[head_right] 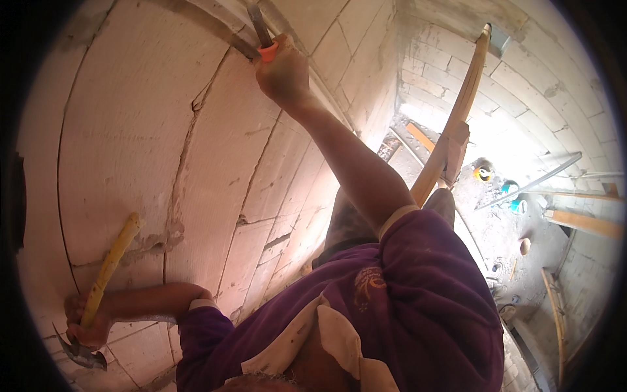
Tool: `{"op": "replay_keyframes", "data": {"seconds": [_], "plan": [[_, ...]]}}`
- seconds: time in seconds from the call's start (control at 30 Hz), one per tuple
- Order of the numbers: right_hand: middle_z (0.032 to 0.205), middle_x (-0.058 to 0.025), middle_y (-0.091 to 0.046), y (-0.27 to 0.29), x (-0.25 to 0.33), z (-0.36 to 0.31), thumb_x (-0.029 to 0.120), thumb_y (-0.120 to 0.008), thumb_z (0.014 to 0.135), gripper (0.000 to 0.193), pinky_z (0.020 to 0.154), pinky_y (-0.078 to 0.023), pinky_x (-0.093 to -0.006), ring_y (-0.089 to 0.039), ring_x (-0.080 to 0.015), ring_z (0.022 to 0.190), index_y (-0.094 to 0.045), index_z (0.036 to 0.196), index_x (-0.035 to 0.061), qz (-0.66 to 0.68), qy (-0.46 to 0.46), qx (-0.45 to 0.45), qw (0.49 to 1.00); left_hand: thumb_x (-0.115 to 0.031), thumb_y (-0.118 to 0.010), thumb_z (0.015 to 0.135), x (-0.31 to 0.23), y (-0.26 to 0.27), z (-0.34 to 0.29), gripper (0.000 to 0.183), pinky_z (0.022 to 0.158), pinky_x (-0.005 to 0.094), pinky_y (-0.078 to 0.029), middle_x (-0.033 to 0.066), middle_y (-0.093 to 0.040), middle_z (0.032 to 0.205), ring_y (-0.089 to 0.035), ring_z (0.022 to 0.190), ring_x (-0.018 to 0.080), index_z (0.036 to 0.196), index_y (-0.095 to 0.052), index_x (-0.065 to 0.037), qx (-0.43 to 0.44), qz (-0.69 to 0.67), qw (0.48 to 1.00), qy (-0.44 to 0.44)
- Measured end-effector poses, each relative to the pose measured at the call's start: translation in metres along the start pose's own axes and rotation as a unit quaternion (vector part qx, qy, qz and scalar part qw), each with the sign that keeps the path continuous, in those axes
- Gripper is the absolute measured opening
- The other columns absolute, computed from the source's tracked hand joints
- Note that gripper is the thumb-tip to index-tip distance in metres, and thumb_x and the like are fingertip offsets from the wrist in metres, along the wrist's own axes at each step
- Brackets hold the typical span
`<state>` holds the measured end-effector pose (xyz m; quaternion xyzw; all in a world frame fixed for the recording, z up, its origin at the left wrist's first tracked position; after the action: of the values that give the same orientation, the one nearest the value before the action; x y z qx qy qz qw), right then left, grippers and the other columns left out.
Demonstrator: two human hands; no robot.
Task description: The person uses a hammer and a chisel to secure a white plastic conduit pipe to a white brick wall. They repeatedly strike the chisel to drive fasteners into the wall along the length of the pipe, working from a standing position on a ladder.
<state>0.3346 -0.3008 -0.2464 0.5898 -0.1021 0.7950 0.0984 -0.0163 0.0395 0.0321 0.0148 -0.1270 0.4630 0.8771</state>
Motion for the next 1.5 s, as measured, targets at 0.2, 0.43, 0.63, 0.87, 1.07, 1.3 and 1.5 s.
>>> {"op": "replay_keyframes", "data": {"seconds": [0.2,0.43,0.63,0.87,1.07,1.3,1.5], "plan": [[0.087,-0.0238,-0.069,-0.001,0.015,0.001,0.01,-0.063,0.08,0.022,0.079,-0.052,-0.045,-0.067,-0.0414,0.087,-0.059,0.099,-0.0004,-0.013,-0.025,0.009,1.0,-0.024,-0.047,0.081,-0.024,-0.038,-0.002,0.033,0.036,0.0284,-0.031,-0.0025,-0.024,0.042,-0.03,0.03,0.013,0.052,-0.032,-0.017,-0.036,0.05,0.998,0.021],[0.089,-0.0238,-0.069,-0.002,0.023,0.004,0.008,-0.061,0.078,0.022,0.081,-0.052,-0.0443,-0.068,-0.0396,0.088,-0.06,0.098,-0.0016,-0.037,-0.004,0.007,0.999,-0.024,-0.049,0.079,-0.026,-0.048,-0.002,0.032,0.034,0.0289,-0.03,-0.0015,-0.027,0.041,-0.031,0.031,0.0131,0.052,-0.034,-0.017,-0.021,0.069,0.997,0.02],[0.082,-0.0177,-0.066,0.036,0.004,0.02,0.01,-0.067,0.075,0.035,0.063,-0.053,-0.0352,-0.066,-0.026,0.072,-0.059,0.106,-0.0057,0.016,-0.031,-0.027,0.999,-0.026,-0.05,0.081,-0.02,-0.029,-0.002,0.033,0.033,0.0297,-0.034,-0.0009,-0.029,0.042,-0.036,0.032,0.0138,0.053,-0.036,-0.015,-0.004,0.05,0.998,0.036],[0.083,-0.0199,-0.069,0.161,-0.073,-0.025,0.017,-0.074,0.079,0.037,0.072,-0.053,-0.04,-0.069,-0.0316,0.079,-0.06,0.106,-0.0043,-0.284,-0.083,0.156,0.942,-0.03,-0.054,0.087,0.022,0.041,0.004,0.032,0.035,0.0236,-0.034,-0.0016,-0.039,0.05,-0.044,0.038,0.0117,0.065,-0.04,-0.012,-0.148,0.263,0.941,-0.155],[0.072,-0.0107,-0.064,0.208,-0.16,-0.091,0.007,-0.074,0.074,0.04,0.042,-0.046,-0.0308,-0.061,-0.0153,0.052,-0.063,0.111,-0.0024,-0.244,-0.34,0.258,0.871,-0.028,-0.056,0.09,0.018,0.026,0.017,0.026,0.036,0.025,-0.034,-0.0012,-0.043,0.058,-0.047,0.042,0.0124,0.078,-0.042,-0.009,0.004,0.348,0.899,-0.267],[0.082,-0.0112,-0.064,0.145,-0.132,-0.095,0.024,-0.072,0.087,0.048,0.053,-0.05,-0.0299,-0.062,-0.0158,0.059,-0.055,0.124,-0.0005,-0.066,-0.3,0.338,0.89,-0.029,-0.056,0.091,-0.004,-0.016,0.004,0.025,0.037,0.0252,-0.035,-0.0021,-0.044,0.058,-0.048,0.043,0.012,0.078,-0.044,-0.011,-0.011,0.036,0.998,0.054],[0.091,-0.0218,-0.07,0.119,-0.128,-0.085,0.027,-0.07,0.089,0.047,0.068,-0.055,-0.0352,-0.069,-0.0232,0.072,-0.056,0.126,0.0005,-0.171,-0.172,0.279,0.929,-0.029,-0.057,0.091,-0.01,-0.028,-0.002,0.024,0.038,0.0254,-0.036,-0.0029,-0.045,0.058,-0.048,0.043,0.0117,0.078,-0.046,-0.012,0.007,0.028,0.997,0.072]]}}
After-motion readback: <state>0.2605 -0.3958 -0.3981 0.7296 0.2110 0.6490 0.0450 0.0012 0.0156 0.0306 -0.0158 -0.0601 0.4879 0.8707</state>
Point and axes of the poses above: each hand's wrist, its own z-axis towards the middle knuckle, its own y-axis out of the back of the hand, x = y × z, the point moved 3 cm from there along z, towards the middle knuckle
